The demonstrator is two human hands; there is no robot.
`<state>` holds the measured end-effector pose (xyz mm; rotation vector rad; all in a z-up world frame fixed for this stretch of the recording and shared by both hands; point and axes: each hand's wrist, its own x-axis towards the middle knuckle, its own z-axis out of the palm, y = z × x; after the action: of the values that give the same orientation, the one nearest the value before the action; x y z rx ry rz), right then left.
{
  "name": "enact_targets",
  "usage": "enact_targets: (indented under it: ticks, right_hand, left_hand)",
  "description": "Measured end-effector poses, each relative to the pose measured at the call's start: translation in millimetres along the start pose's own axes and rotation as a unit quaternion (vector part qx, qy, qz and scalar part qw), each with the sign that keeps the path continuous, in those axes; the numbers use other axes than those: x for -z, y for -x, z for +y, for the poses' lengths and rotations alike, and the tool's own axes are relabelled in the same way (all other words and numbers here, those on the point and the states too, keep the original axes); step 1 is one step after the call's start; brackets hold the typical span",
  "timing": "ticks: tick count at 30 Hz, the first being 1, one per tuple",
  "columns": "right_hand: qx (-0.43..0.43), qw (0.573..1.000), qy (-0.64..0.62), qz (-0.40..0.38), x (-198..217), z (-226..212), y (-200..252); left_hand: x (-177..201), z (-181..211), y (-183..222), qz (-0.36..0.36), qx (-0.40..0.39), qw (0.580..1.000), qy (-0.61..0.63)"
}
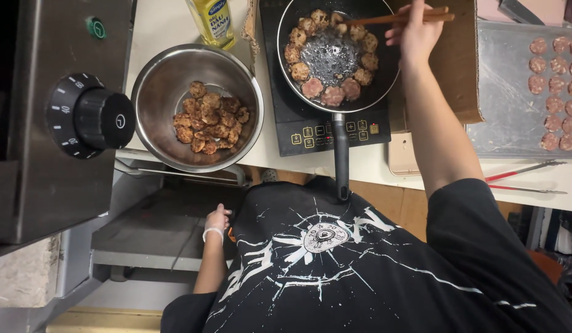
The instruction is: Frying meat patties in a pan and transferring them to a bowl and tray.
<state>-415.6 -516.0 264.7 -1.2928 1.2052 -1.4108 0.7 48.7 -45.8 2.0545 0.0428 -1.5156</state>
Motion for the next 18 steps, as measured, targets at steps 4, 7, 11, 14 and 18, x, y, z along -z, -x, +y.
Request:
enact_targets:
  ticks: [4,7,11,14,18]
  right_hand:
    - [0.034,0.998,0.031,-0.031,1.7,-30.5,19.9]
    - [0.069,0.993,0.073,-0.059,7.3,-47.5,44.3]
    - [0.073,0.992,0.089,-0.041,17.6,-53.5,84.2]
    - [0.055,0.998,0.025,0.015,22.0,-70.8,124.4]
    - [0.061,0.994,0.052,0.074,29.6,-83.5,171.6]
  left_hand:
    - [0.4,4.1,1.6,-0.001,0.004,1.000,0.002]
    - [-0.2,7.2,-0.5,-0.006,-0.007,1.000,0.006]
    - [0.5,10.1,-3.1,-0.008,-0.004,1.000,0.009]
    - [2.2,14.7,-2.2,-0.006,-0.014,1.000,0.011]
    - [0.4,17.2,-4.8,-0.003,-0.005,1.000,-0.015]
